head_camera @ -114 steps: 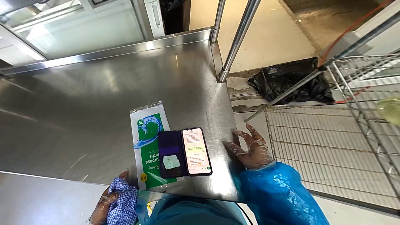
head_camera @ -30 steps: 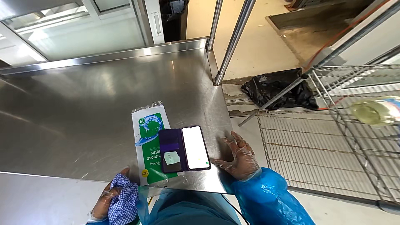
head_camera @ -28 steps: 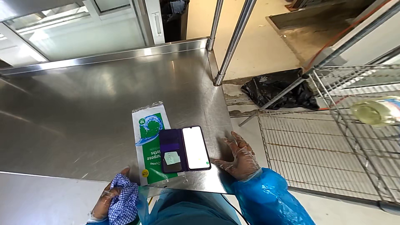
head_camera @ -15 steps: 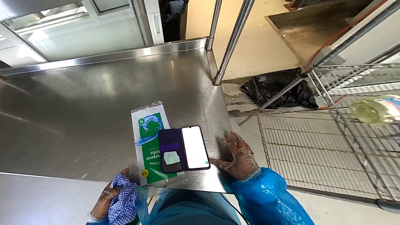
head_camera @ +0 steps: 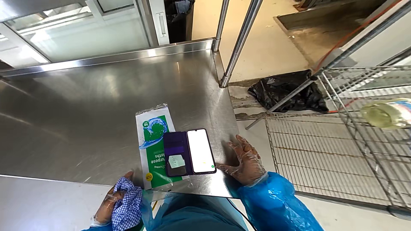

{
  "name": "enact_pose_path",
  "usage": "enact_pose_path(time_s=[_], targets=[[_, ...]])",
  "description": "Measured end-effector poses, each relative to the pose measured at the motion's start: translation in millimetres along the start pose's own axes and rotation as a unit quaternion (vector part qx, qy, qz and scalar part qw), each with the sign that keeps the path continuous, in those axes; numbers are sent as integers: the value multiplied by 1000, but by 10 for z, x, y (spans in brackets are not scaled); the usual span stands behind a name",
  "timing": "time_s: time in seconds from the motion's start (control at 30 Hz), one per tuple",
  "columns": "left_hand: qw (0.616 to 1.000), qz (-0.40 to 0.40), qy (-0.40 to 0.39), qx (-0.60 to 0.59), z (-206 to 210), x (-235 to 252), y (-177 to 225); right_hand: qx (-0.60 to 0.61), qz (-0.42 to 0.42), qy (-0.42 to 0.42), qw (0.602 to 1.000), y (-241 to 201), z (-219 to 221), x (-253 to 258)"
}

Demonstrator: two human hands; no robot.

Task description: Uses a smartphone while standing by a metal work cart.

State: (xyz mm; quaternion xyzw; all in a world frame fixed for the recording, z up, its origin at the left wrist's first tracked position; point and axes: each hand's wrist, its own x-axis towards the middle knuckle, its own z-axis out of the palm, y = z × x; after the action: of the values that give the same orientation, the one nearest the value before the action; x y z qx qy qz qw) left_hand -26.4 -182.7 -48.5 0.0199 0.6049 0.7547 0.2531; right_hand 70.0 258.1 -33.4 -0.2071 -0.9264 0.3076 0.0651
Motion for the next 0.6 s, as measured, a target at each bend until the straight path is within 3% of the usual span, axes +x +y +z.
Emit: enact_pose_path(time_s=[0.6], targets=[[999, -14, 27, 15, 25, -15, 12, -5, 1, -6, 1000, -11, 8, -11]])
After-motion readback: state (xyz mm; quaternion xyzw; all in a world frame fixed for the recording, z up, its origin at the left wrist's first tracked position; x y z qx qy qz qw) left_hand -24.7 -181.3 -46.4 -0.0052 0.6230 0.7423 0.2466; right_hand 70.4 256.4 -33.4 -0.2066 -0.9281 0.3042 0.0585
